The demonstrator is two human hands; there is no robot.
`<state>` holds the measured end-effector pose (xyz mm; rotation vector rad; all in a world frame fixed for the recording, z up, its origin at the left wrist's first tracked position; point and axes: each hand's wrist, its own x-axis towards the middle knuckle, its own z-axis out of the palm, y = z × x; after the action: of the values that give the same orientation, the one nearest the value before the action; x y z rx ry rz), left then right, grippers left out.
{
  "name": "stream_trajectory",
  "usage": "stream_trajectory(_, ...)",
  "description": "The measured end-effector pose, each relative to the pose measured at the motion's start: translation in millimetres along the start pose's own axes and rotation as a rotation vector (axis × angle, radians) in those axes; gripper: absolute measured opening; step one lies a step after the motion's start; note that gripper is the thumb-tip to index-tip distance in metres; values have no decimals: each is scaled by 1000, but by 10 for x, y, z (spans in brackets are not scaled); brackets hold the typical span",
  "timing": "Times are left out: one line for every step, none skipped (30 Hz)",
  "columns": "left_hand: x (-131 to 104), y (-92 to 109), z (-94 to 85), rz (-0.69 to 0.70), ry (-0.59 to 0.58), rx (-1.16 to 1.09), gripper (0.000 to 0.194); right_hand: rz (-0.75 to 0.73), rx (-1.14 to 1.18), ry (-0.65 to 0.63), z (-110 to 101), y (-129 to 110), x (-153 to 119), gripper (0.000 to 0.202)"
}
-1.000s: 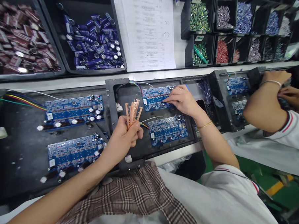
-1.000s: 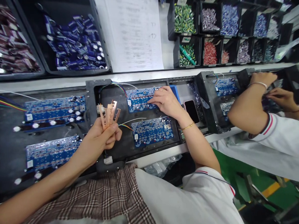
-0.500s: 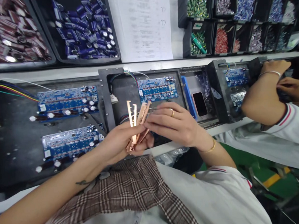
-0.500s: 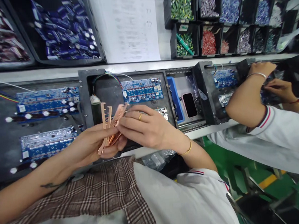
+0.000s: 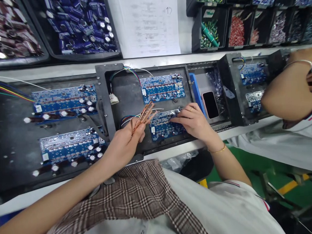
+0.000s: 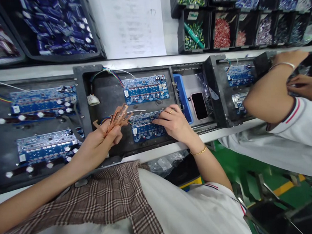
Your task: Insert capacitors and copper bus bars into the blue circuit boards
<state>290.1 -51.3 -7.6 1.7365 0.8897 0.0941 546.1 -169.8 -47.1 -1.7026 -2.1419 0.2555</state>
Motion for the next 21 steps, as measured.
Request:
stream_trajectory(3,7,11,-16,-1,-5,31,2,12,6,13,11,-5,35)
stream_trajectory(6,14,21,-36,-2,-22,30,4,22,14,26,21,-10,35)
stream_trajectory(8,20,30,-54,0,-43,29,6,28,25,37,28,-16,34)
stream_trajectory(9,25,37,-68,0,-62,28,8,29,34,46,32,-20,33)
stream_trajectory(8,28,42,-76,-2,-71,27,8,23,38,51,32,-23,33)
stream_trajectory(7,27,45,-77,-6,-69,27,8,9,36,51,29,-24,33)
stream_trajectory(5,23,46,-75,-9,-57,27,9,-10,30,46,22,-24,34)
stream_trajectory(4,17,46,-69,-14,-37,26,9,-31,19,33,11,-23,35)
stream_trajectory(3,8,44,-59,-16,-15,26,10,-49,4,14,-5,-19,36)
stream_trajectory(2,0,43,-46,-13,6,25,14,-66,-11,-9,-30,-14,36)
stream_trajectory(1,-5,46,-30,-7,21,25,27,-78,-24,-36,-65,-4,36)
stream_trajectory(-2,-6,52,-13,6,27,25,47,-81,-31,-61,-113,11,36)
stream_trajectory(-7,1,66,2,19,23,25,74,-61,-27,-82,-178,32,35)
stream_trajectory(-16,14,86,15,25,9,26,110,-7,-6,-96,-260,61,32)
stream_trajectory(-28,34,113,22,18,-18,26,153,87,29,-101,-355,95,30)
stream_trajectory(-44,56,144,25,-7,-58,27,199,216,85,-98,-459,132,29)
stream_trajectory(-63,78,176,29,-44,-113,26,239,364,155,-88,-565,168,26)
stream_trajectory(-83,95,205,37,-75,-175,26,273,509,229,-75,-663,198,21)
stream_trajectory(-102,102,227,46,-87,-236,26,302,633,299,-63,-744,219,15)
stream_trajectory(-119,98,240,55,-68,-293,27,325,721,362,-55,-801,227,13)
stream_trajectory(-130,82,242,58,-25,-340,28,340,768,408,-53,-831,220,16)
